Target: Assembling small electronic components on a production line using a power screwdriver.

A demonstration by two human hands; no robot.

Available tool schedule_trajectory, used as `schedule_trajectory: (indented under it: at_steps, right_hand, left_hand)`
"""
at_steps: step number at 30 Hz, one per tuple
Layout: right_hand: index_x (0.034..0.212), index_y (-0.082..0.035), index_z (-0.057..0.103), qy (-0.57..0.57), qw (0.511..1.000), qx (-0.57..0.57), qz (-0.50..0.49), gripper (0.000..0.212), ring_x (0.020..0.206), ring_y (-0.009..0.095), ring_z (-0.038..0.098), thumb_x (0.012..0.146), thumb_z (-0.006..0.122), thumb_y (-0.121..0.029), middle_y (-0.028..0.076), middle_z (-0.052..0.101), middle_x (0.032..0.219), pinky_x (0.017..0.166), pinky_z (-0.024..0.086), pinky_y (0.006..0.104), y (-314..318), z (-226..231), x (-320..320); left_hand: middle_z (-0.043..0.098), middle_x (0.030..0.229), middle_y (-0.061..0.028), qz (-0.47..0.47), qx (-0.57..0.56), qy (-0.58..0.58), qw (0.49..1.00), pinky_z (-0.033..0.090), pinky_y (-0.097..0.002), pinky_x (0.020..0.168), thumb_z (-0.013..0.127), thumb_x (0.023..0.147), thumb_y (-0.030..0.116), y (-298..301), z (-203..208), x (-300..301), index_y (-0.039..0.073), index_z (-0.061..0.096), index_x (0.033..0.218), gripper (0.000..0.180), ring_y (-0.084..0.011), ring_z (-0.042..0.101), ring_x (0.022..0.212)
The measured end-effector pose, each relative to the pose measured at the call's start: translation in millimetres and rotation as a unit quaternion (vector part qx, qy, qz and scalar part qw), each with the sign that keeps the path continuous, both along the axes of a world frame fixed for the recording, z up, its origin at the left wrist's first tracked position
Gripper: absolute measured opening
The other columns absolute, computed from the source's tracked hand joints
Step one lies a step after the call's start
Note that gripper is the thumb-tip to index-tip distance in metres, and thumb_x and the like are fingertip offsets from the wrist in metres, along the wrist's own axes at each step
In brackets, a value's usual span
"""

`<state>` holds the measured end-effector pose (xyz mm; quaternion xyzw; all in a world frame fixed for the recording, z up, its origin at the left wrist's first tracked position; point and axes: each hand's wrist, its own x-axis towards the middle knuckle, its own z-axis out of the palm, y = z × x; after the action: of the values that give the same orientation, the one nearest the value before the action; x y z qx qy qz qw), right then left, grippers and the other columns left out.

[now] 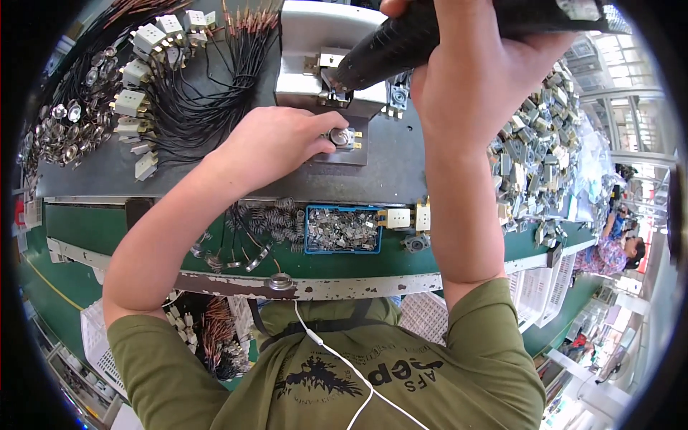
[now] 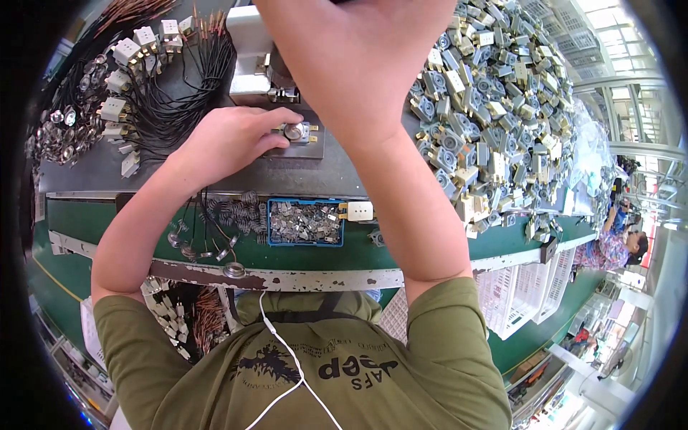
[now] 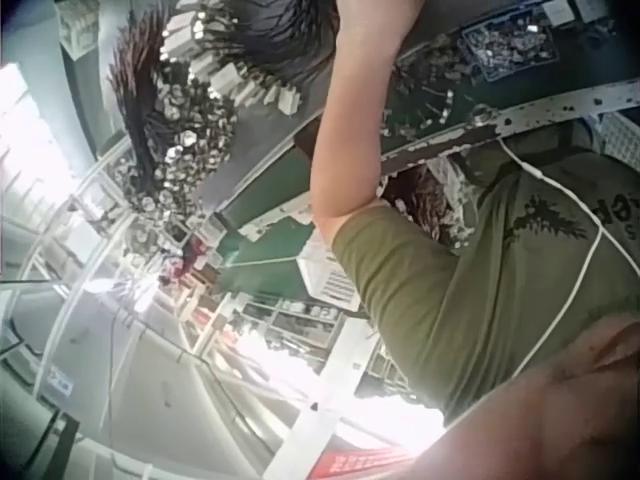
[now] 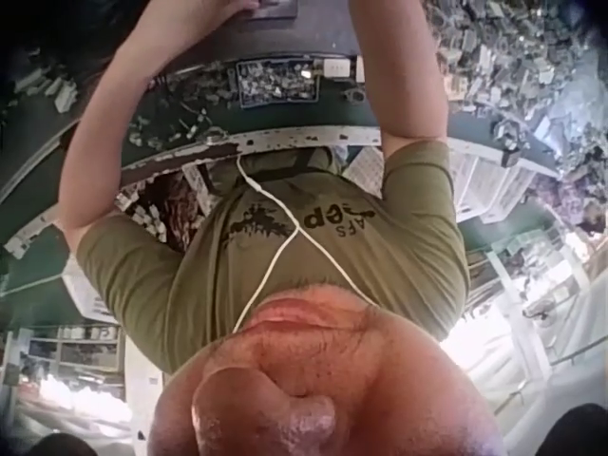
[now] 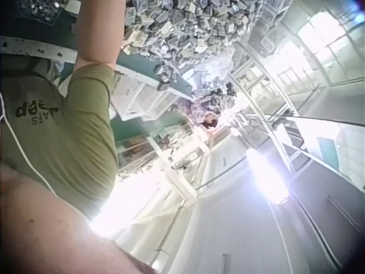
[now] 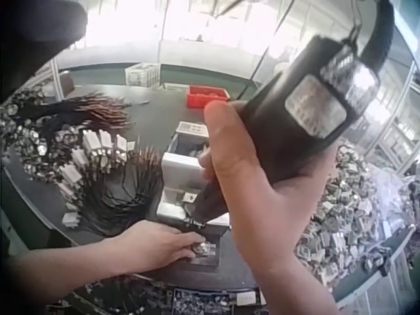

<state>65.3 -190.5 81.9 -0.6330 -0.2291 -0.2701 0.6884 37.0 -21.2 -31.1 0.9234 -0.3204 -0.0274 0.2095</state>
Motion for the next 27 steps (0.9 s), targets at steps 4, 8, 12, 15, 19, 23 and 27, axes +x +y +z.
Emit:
schedule_trajectory:
  at_steps: [4,8,12,15,19,23,27]
  right_hand:
    - [0.115,-0.003,0.054,0.005,0.997,0.078,-0.025,0.033,0.06,0.012,0.064,0.091,0.077,0.0,0.007,0.069,0.089,0.053,0.051,0.0249,18,-6,1]
    - [0.118,-0.003,0.048,0.034,0.997,0.074,-0.006,0.039,0.062,0.013,0.065,0.092,0.076,0.001,0.008,0.069,0.091,0.055,0.053,0.0253,19,-6,0]
    - [0.117,-0.003,0.049,0.018,0.997,0.075,-0.011,0.036,0.062,0.012,0.064,0.092,0.075,0.001,0.009,0.069,0.091,0.054,0.052,0.025,18,-7,1]
    - [0.116,-0.003,0.05,0.033,0.996,0.079,-0.012,0.036,0.061,0.012,0.064,0.091,0.075,0.002,0.008,0.069,0.091,0.054,0.052,0.025,22,-8,0]
    - [0.122,-0.002,0.048,-0.149,0.933,0.224,0.238,0.041,0.066,0.011,0.064,0.091,0.074,0.004,0.008,0.069,0.092,0.059,0.052,0.024,26,-20,29]
    - [0.133,-0.003,0.042,-0.01,0.993,0.082,-0.086,0.053,0.077,0.011,0.066,0.092,0.073,0.006,0.008,0.069,0.098,0.067,0.053,0.023,37,-15,-1]
    - [0.142,-0.005,0.032,-0.037,0.991,0.092,-0.085,0.066,0.084,0.011,0.065,0.091,0.073,0.008,0.008,0.067,0.102,0.072,0.053,0.0226,45,-17,-6]
  left_hand:
    - [0.073,0.088,-0.0084,-0.001,-0.001,0.017,1.0,0.056,-0.0445,0.07,0.066,0.097,0.032,-1,1,-1,0.016,0.062,0.122,0.03,-0.031,0.072,0.085]
    - [0.072,0.087,-0.0088,-0.002,0.003,0.022,1.0,0.056,-0.0446,0.07,0.066,0.097,0.032,0,1,0,0.016,0.062,0.124,0.032,-0.0311,0.072,0.085]
    - [0.072,0.088,-0.0089,-0.004,-0.001,0.018,1.0,0.056,-0.0447,0.071,0.066,0.097,0.033,-1,3,1,0.016,0.061,0.124,0.032,-0.0309,0.072,0.086]
    - [0.074,0.093,-0.0098,0.005,0.018,0.038,0.999,0.057,-0.0437,0.073,0.068,0.097,0.03,-1,4,0,0.018,0.063,0.129,0.035,-0.0313,0.072,0.088]
    - [0.074,0.092,-0.0094,0.0,0.021,0.036,0.999,0.057,-0.0441,0.072,0.066,0.097,0.032,-4,6,-1,0.017,0.062,0.127,0.033,-0.0314,0.072,0.088]
    - [0.073,0.089,-0.0088,-0.002,0.029,0.016,0.999,0.057,-0.0448,0.071,0.065,0.098,0.034,-2,1,-1,0.016,0.061,0.125,0.032,-0.0317,0.073,0.087]
    - [0.073,0.087,-0.0084,-0.016,-0.001,-0.009,1.0,0.057,-0.0441,0.07,0.065,0.098,0.033,2,-7,1,0.015,0.062,0.123,0.031,-0.0317,0.073,0.084]
